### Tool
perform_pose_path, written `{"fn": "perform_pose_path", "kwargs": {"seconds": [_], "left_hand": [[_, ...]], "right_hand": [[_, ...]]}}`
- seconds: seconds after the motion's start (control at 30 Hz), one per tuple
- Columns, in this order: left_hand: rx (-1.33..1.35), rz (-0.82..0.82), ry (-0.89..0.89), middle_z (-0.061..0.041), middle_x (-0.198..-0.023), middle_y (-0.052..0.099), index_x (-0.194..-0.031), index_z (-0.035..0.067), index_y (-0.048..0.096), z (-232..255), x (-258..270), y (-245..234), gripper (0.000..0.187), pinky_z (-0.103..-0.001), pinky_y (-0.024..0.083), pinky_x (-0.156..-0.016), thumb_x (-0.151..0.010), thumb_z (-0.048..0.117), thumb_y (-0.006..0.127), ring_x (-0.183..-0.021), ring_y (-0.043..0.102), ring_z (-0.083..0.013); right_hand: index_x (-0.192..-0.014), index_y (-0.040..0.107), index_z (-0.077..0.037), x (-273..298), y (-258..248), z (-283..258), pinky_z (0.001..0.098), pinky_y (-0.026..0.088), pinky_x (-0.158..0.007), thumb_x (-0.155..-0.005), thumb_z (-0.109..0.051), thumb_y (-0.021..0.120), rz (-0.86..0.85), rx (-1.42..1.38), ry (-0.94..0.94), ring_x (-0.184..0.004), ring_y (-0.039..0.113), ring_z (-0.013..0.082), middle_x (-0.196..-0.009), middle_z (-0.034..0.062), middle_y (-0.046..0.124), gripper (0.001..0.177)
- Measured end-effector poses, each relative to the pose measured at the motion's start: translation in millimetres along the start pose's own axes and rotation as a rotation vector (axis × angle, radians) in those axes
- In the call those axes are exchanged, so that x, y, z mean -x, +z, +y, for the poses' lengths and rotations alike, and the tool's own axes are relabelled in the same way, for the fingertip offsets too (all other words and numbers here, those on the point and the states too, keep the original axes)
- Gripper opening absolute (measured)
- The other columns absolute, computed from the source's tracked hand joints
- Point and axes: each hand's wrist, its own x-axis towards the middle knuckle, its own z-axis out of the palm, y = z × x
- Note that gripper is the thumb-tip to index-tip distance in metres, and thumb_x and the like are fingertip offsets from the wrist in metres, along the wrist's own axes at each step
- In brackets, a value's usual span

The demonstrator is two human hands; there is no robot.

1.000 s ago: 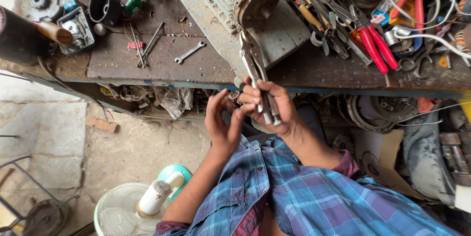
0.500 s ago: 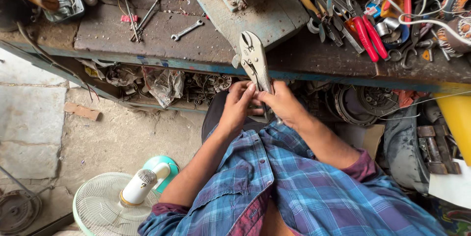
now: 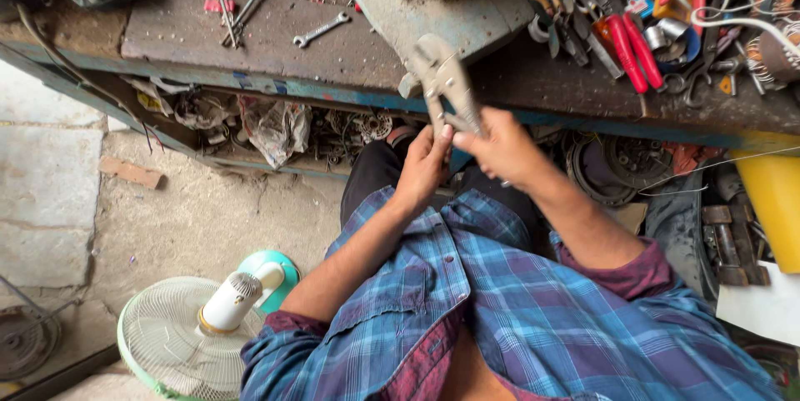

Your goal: The person uses pliers to grip and adjust a metal component on a workbench. They repeatedly reposition the pliers and apply pressure to the part, occasionally switching grip orientation. The person also briefly handles a red-handled tool before returning to the pliers.

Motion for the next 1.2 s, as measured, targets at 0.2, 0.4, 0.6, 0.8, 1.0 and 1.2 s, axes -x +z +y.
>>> {"fn": "perform_pose_path", "kwargs": {"seconds": [0.2,0.4,0.6,0.8,1.0,1.2], "left_hand": [[-0.422,0.062,0.366,0.001,-0.073,0.05,-0.095,0.006,0.061,-11.1,-14.2,-8.5,0.032,-0.027,0.041,-0.06,-0.109,0.034,0.056,-0.068,0.045,-0.0078],[-0.128,0.042,0.152,-0.002,-0.072,0.059,-0.089,0.0,0.061,-23.0,-45.4,21.9,0.044,-0.028,0.042,-0.058,-0.107,0.04,0.058,-0.065,0.051,-0.0103],[0.197,-0.018,0.025,0.002,-0.08,0.065,-0.102,0.011,0.068,-36.0,-94.2,59.7,0.045,-0.024,0.047,-0.063,-0.099,0.052,0.049,-0.068,0.054,-0.0059],[0.464,-0.129,-0.04,0.008,-0.067,0.041,-0.092,0.01,0.059,-47.2,-121.4,68.1,0.051,-0.025,0.031,-0.05,-0.109,0.056,0.045,-0.055,0.034,-0.0065],[0.394,-0.139,-0.08,0.002,-0.069,0.057,-0.096,0.01,0.06,-27.4,-120.9,62.7,0.054,-0.025,0.036,-0.047,-0.104,0.059,0.039,-0.055,0.053,-0.0098],[0.116,-0.185,0.143,-0.004,-0.08,0.068,-0.104,0.002,0.066,-27.3,-97.3,45.1,0.057,-0.025,0.047,-0.059,-0.109,0.054,0.042,-0.067,0.066,-0.0119]], "right_hand": [[-0.107,0.062,-0.001,7.3,-26.4,-21.0,0.0219,0.03,-0.035,-0.098,-0.017,0.068,-0.027,-0.193,0.004,-0.042,0.042,0.0024,-0.064,-0.0033,0.051,0.02],[-0.109,0.07,0.0,6.1,-37.3,-53.5,0.0292,0.038,-0.05,-0.106,-0.024,0.068,0.166,0.373,-0.202,-0.06,0.046,0.0063,-0.071,0.0006,0.057,0.024],[-0.111,0.071,0.001,-9.7,-50.0,-75.4,0.0453,0.052,-0.061,-0.107,-0.026,0.07,0.272,0.818,-0.451,-0.072,0.071,0.0343,-0.077,0.0217,0.069,0.027],[-0.107,0.066,0.002,-24.2,-33.1,-68.7,0.0533,0.053,-0.062,-0.107,-0.032,0.072,0.406,1.07,-0.403,-0.072,0.069,0.0446,-0.076,0.0244,0.069,0.035],[-0.105,0.064,0.001,-32.2,-27.5,-75.7,0.0515,0.055,-0.061,-0.109,-0.033,0.071,0.393,1.098,-0.375,-0.072,0.072,0.0421,-0.076,0.0231,0.071,0.035],[-0.107,0.067,0.003,-25.6,-38.1,-93.0,0.049,0.054,-0.058,-0.109,-0.032,0.071,0.311,1.051,-0.35,-0.068,0.072,0.0392,-0.075,0.0223,0.07,0.035]]}}
